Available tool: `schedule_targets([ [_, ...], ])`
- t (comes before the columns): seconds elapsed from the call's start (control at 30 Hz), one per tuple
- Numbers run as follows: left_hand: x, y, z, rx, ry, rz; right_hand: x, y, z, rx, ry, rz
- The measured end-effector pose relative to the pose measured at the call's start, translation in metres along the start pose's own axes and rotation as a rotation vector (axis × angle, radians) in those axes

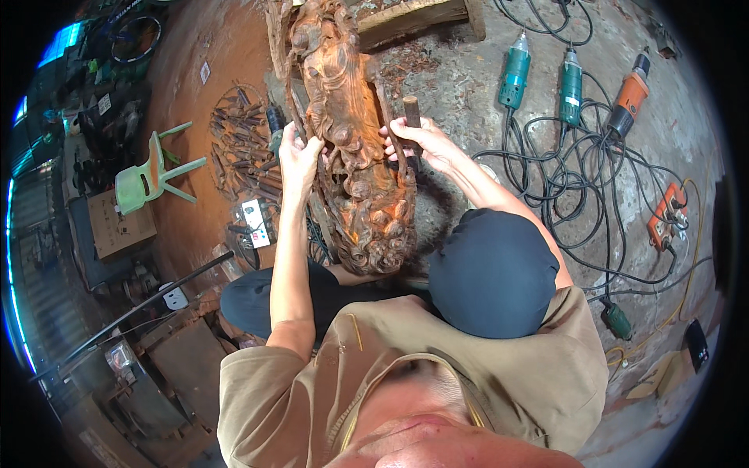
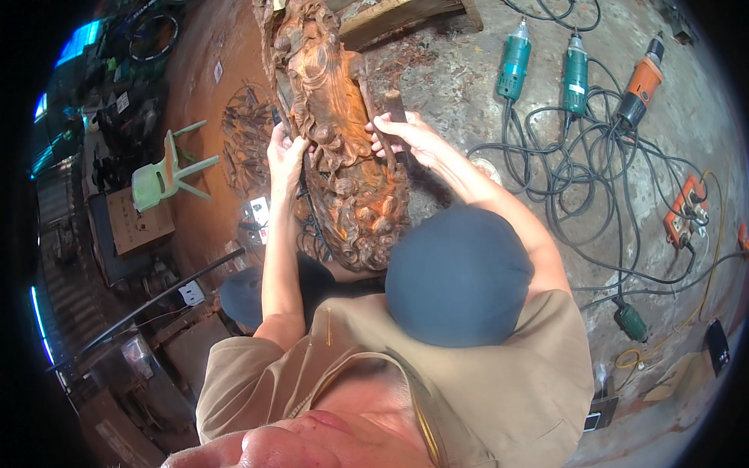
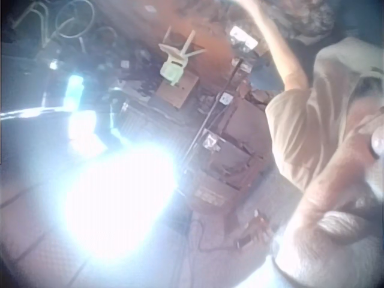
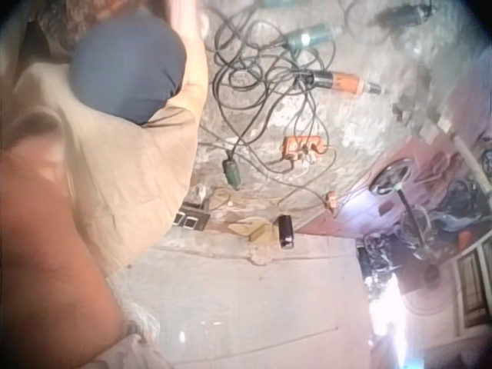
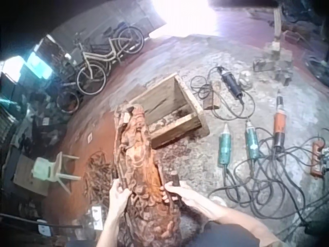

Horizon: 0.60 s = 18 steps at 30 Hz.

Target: The person sits on the floor and carves a large piece of wood using a chisel and a wooden mallet. They repeatedly strike the chisel to shape the wood, occasionally pausing to inspect the progress and adjust their grip.

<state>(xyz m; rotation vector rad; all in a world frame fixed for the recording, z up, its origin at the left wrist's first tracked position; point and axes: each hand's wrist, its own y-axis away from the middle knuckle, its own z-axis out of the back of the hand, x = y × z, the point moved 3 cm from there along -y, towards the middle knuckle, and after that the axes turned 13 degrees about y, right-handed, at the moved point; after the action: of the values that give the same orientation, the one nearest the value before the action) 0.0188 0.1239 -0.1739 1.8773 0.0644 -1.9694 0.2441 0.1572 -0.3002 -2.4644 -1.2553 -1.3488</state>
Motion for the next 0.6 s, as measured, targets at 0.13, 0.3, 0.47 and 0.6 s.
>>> schedule_targets([
  [0.13,-0.004,0.007,-0.013,-0.023,0.074,0.022,-0.007,0.002,0.002,-0.057,-0.051,0.011],
  [0.3,-0.011,0.009,-0.020,-0.016,0.084,0.024,-0.007,0.003,0.001,-0.102,-0.091,-0.004],
  [0.47,-0.008,0.004,-0.020,0.021,0.114,0.047,0.003,0.016,-0.006,-0.159,-0.115,-0.042],
  [0.6,0.000,-0.001,-0.012,0.065,0.138,0.081,0.013,0.025,-0.009,-0.210,-0.065,-0.036],
])
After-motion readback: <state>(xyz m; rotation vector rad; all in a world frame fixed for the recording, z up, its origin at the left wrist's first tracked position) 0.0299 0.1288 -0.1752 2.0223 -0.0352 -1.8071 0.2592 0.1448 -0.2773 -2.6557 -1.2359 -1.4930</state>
